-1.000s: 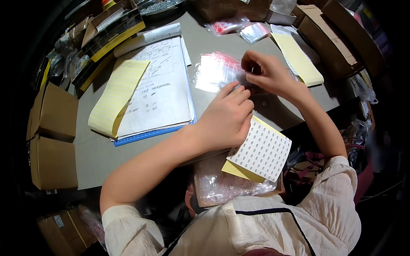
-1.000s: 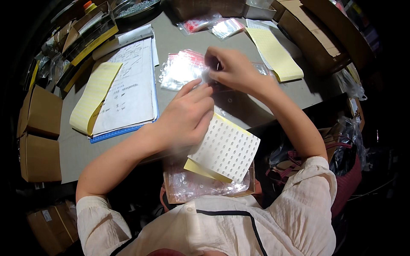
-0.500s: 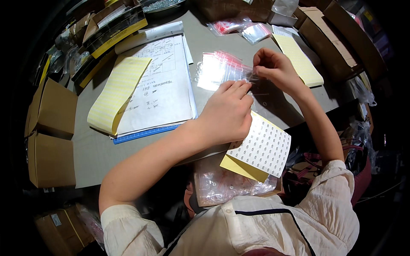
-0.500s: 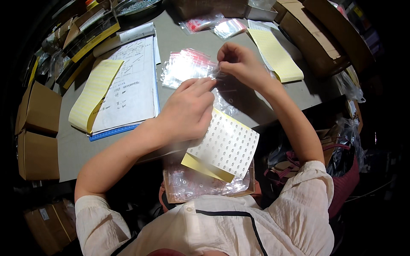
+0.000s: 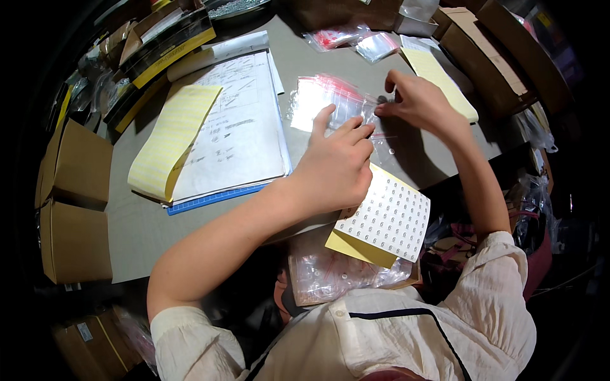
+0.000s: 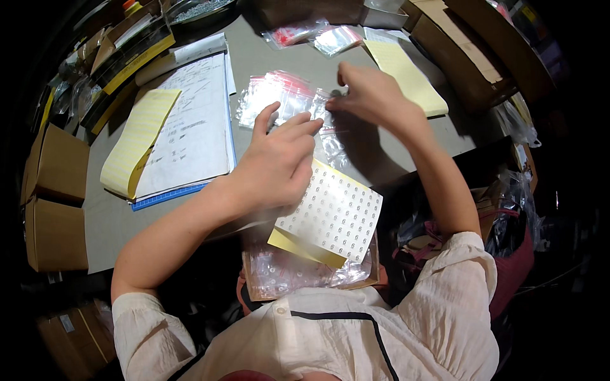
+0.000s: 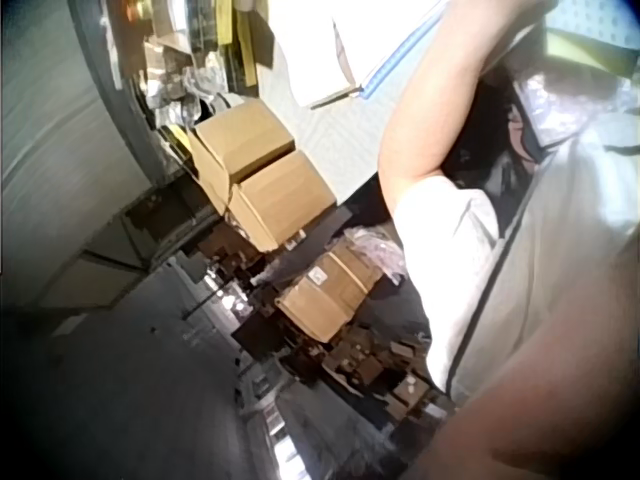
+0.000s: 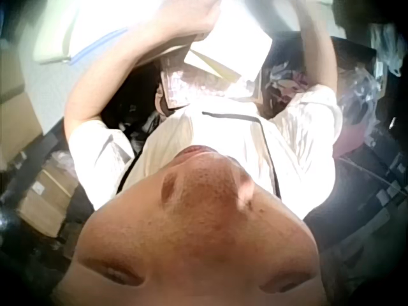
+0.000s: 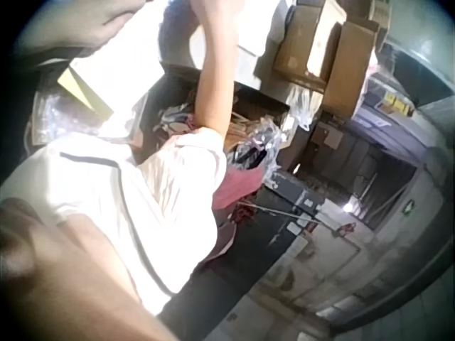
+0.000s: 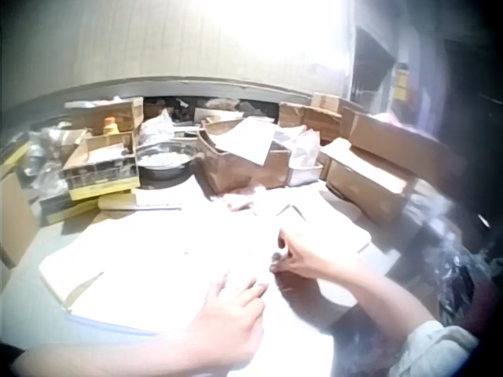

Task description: The person peels small circular stickers from a yellow sheet and places them into small clear plastic bags. They handle the sticker sheet and bags by hand, repeatedly picking stickers and dropping them into the bags on the table.

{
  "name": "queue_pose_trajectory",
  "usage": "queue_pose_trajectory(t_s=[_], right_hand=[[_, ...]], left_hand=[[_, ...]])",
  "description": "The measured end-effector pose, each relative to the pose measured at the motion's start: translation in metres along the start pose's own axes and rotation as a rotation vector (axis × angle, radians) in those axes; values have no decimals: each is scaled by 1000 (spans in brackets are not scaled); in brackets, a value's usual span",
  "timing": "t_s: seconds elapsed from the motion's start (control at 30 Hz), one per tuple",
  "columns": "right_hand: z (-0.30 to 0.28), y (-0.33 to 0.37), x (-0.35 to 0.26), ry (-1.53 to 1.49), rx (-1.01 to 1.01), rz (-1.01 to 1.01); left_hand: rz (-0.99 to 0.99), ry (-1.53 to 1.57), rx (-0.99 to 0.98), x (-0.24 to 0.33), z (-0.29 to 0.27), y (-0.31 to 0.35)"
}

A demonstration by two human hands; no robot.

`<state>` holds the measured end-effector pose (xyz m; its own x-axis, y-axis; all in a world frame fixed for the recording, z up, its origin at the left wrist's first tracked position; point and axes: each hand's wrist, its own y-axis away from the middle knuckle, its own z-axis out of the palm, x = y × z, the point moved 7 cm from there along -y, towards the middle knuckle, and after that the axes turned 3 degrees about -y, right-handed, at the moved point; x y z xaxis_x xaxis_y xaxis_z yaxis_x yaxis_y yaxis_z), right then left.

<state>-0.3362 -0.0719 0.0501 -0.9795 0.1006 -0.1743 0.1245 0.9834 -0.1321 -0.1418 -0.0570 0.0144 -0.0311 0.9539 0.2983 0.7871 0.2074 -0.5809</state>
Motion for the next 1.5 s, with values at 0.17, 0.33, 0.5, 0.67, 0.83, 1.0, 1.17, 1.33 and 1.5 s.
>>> queue_pose_trajectory(t_s=[0.17,0.33,0.5,0.67,0.83,1.0,1.17,1.33,1.5], right_hand=[[-18,20,54,-347,-48,43],[-33,82,117,-510,261,184],[-13,144,78,-285,307,116],[-6,147,25,-446,281,-117],[1,128,79,-471,341,139],[-2,121,104,-220,404,120],[2,111,125,-9,458,67],[-16,93,150,145,524,71],[8,82,185,-277,237,263]], left_hand=[[17,50,-10,1,-7,-4],[105,170,-20,11,-15,-10],[200,189,-53,21,-11,-8],[239,188,-91,24,-11,-7],[237,159,-82,25,-11,-7],[213,169,-48,23,-13,-6],[199,138,-28,21,-13,-5],[190,125,-10,19,-14,-4],[189,174,-18,19,-11,-4]])
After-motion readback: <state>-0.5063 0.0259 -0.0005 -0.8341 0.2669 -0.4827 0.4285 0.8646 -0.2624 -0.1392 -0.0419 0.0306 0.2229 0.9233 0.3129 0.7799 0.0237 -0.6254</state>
